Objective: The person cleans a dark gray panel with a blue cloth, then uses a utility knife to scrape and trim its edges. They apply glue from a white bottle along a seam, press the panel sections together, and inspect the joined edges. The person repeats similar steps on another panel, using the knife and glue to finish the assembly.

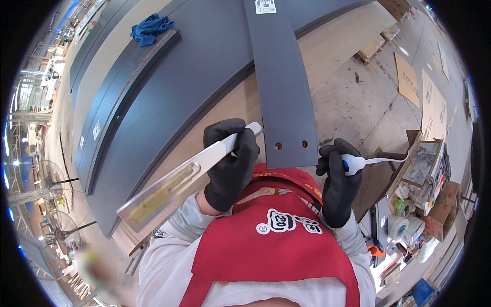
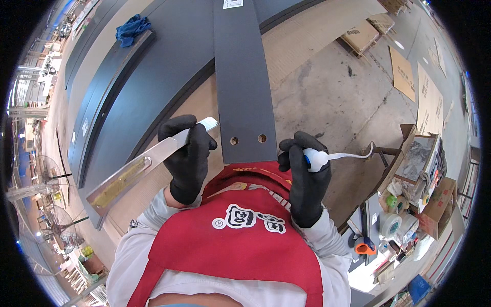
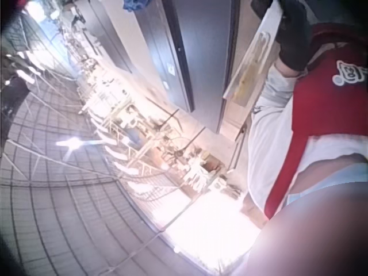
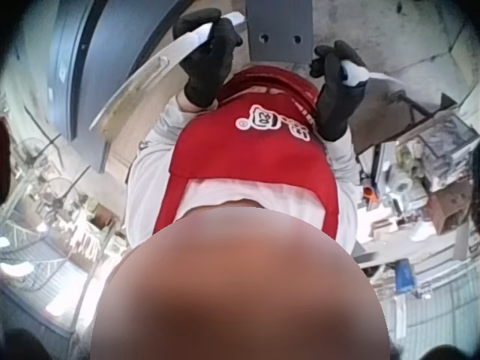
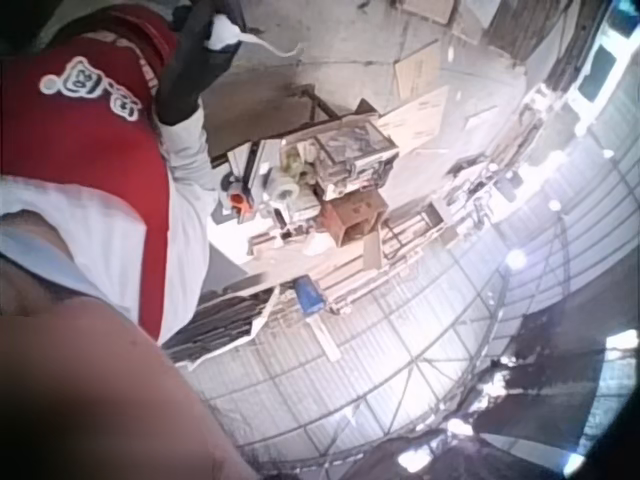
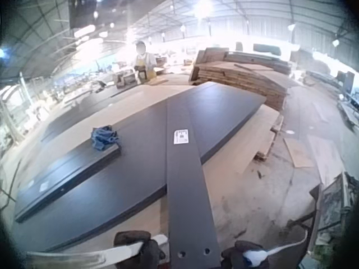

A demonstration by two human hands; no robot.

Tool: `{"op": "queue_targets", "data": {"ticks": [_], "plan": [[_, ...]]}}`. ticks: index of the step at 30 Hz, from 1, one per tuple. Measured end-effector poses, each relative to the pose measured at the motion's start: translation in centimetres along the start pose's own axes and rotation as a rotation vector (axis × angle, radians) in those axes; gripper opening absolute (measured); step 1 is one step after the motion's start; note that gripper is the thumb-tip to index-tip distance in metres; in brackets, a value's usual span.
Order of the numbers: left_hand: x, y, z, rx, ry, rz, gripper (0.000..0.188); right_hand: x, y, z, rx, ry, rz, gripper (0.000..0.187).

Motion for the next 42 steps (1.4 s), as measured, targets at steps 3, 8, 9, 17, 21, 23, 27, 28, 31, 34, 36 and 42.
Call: {"op": "queue_targets", "data": {"ticks": [3,8,9,17,21,23,27,28,31,34,36,42], "plan": [[0.0,0.1,0.2,0.168,-0.134,-0.098,0.021,-0.3,0.0,0.3,-0.045,-0.060,0.023,0.023],[0.4,1.0,1.7,0.431,-0.198,-0.323,0.019,-1.0,-0.6,0.5,-0.173,-0.033,-0.025,0.020],[0.6,0.8,2.5,0.473,-0.195,-0.349,0.019,-0.9,-0.8,0.3,-0.167,-0.040,-0.029,0.020],[2.7,-0.1,5.4,0.649,-0.191,-0.569,0.027,0.0,-1.2,0.1,-0.113,0.079,-0.172,0.020],[3.3,0.0,5.8,0.793,-0.166,-0.703,0.028,0.0,-1.2,0.5,-0.100,0.069,-0.182,0.022],[3.5,-0.2,5.9,0.874,-0.184,-0.754,0.030,0.0,-1.1,0.6,-0.104,0.092,-0.184,0.023],[4.3,-0.3,5.9,0.948,-0.225,-0.897,0.032,0.1,-1.2,0.5,-0.108,0.119,-0.199,0.023],[4.5,-0.3,5.8,0.971,-0.220,-0.935,0.032,0.3,-1.1,0.5,-0.118,0.125,-0.216,0.023],[4.8,-0.7,6.3,0.981,-0.244,-1.025,0.032,0.5,-1.0,0.5,-0.120,0.117,-0.217,0.023],[4.6,-0.7,6.3,1.045,-0.343,-1.037,0.035,0.5,-0.7,0.8,-0.134,0.110,-0.206,0.022],[4.4,-0.7,6.8,1.032,-0.305,-1.038,0.035,0.4,-0.6,0.9,-0.151,0.118,-0.206,0.022],[3.9,-0.1,6.7,0.931,-0.516,-1.015,0.029,0.4,-0.4,1.2,-0.170,0.070,-0.176,0.023]]}}
Point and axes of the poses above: each hand's wrist, its own x-axis towards the middle knuckle, its own y-axis out of the back of the hand, z = x × y, the point moved 2 cm from there along x, towards the middle knuckle, and after that the axes turned 1 degree about z, right-handed, at the moved point
